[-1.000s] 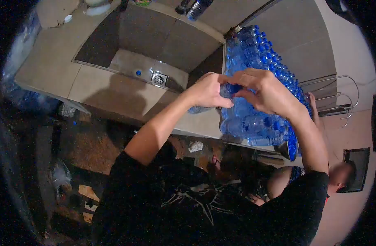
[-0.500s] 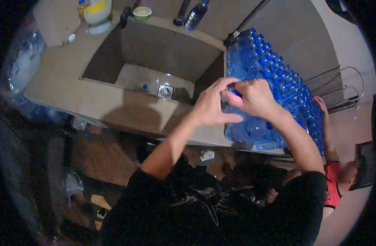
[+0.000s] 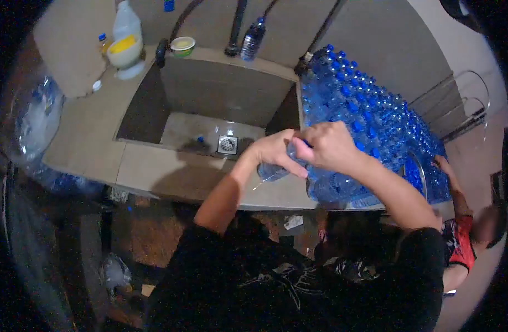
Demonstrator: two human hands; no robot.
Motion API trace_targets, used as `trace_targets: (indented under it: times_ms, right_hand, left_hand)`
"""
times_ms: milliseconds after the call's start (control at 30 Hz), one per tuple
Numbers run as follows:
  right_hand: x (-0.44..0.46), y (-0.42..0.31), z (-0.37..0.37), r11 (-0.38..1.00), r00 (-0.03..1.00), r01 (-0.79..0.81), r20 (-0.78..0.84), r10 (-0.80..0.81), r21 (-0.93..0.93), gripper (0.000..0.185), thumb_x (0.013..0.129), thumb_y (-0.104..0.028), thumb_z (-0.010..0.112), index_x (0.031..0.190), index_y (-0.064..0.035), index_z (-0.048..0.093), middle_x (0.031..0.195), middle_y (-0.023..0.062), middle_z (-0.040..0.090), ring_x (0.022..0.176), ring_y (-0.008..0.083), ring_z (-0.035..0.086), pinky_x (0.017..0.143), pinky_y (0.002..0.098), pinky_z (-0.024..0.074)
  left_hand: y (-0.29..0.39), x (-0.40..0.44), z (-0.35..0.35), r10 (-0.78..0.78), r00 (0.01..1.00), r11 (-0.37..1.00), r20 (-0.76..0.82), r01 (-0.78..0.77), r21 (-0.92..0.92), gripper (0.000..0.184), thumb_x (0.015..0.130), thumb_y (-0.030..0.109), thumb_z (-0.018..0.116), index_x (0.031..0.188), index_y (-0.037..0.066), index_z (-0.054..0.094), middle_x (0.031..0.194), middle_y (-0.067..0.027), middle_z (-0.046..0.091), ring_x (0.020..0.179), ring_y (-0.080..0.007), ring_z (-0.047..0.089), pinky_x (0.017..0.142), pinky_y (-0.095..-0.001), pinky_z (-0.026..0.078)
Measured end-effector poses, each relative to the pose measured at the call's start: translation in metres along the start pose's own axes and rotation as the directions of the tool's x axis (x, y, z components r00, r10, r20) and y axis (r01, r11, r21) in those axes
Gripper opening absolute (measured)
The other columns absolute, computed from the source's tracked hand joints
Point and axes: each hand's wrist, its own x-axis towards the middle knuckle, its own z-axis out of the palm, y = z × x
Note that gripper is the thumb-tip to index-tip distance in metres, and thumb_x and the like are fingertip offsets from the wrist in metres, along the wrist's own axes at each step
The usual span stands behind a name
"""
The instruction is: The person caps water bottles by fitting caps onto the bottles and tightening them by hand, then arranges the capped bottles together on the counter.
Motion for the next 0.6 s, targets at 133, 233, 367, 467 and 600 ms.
trace_targets:
  times_ms: [133,233,367,467,600]
  right_hand:
    - [0.007,-0.034,0.005,0.899,0.905,-0.423,-0.096,0.414,-0.108,0.044,0.088,-0.033,0.054,0.057,-0.0049,0.067,0.057,0.0180,0.064,0.049,0.0333,0.064,0.049,0.0440,0.0526]
    - [-0.006,-0.050,-0.004,0.842,0.853,-0.520,-0.035,0.520,-0.143,0.047,0.090,-0.035,0.052,0.057,-0.0049,0.068,0.055,0.0184,0.063,0.049,0.0346,0.064,0.048,0.0441,0.0524]
    - [-0.019,-0.029,-0.030,0.908,0.901,-0.419,0.125,0.416,-0.003,0.040,0.090,-0.036,0.059,0.074,-0.0011,0.068,0.064,0.0212,0.065,0.060,0.0399,0.065,0.056,0.0479,0.0527]
    - [-0.032,-0.025,-0.043,0.880,0.965,-0.264,0.099,0.244,0.395,0.030,0.083,-0.024,0.071,0.099,0.0003,0.063,0.073,0.0237,0.065,0.072,0.0434,0.064,0.065,0.0484,0.0508]
    - [-0.039,0.007,-0.054,0.854,0.907,-0.403,0.266,0.326,0.328,0.027,0.083,-0.024,0.069,0.095,-0.0004,0.066,0.079,0.0260,0.064,0.074,0.0400,0.064,0.066,0.0454,0.0504]
  left_hand:
    - [-0.011,0.008,0.084,0.271,0.442,0.953,-0.855,0.004,0.304,0.044,0.061,0.018,0.084,0.097,0.003,0.063,0.092,-0.0135,0.068,0.089,-0.0313,0.066,0.080,-0.0398,0.050]
    - [-0.015,0.018,0.114,0.330,0.215,0.939,-0.919,0.023,0.343,0.040,0.071,0.016,0.075,0.105,0.005,0.058,0.095,-0.0153,0.062,0.090,-0.0363,0.062,0.076,-0.0430,0.048]
    - [-0.013,0.013,0.103,0.382,0.467,0.922,-0.798,-0.135,0.362,0.040,0.061,0.014,0.082,0.095,0.007,0.062,0.087,-0.0137,0.064,0.084,-0.0346,0.065,0.074,-0.0406,0.051]
    - [-0.009,0.006,0.082,0.260,0.713,0.965,-0.651,-0.165,0.204,0.072,0.054,0.015,0.088,0.118,0.007,0.057,0.113,-0.0145,0.065,0.105,-0.0301,0.064,0.089,-0.0379,0.051]
    - [-0.022,-0.009,0.070,0.624,0.630,0.771,-0.461,-0.399,0.497,0.092,0.059,0.017,0.089,0.137,0.003,0.043,0.135,-0.0209,0.051,0.129,-0.0326,0.048,0.108,-0.0412,0.038]
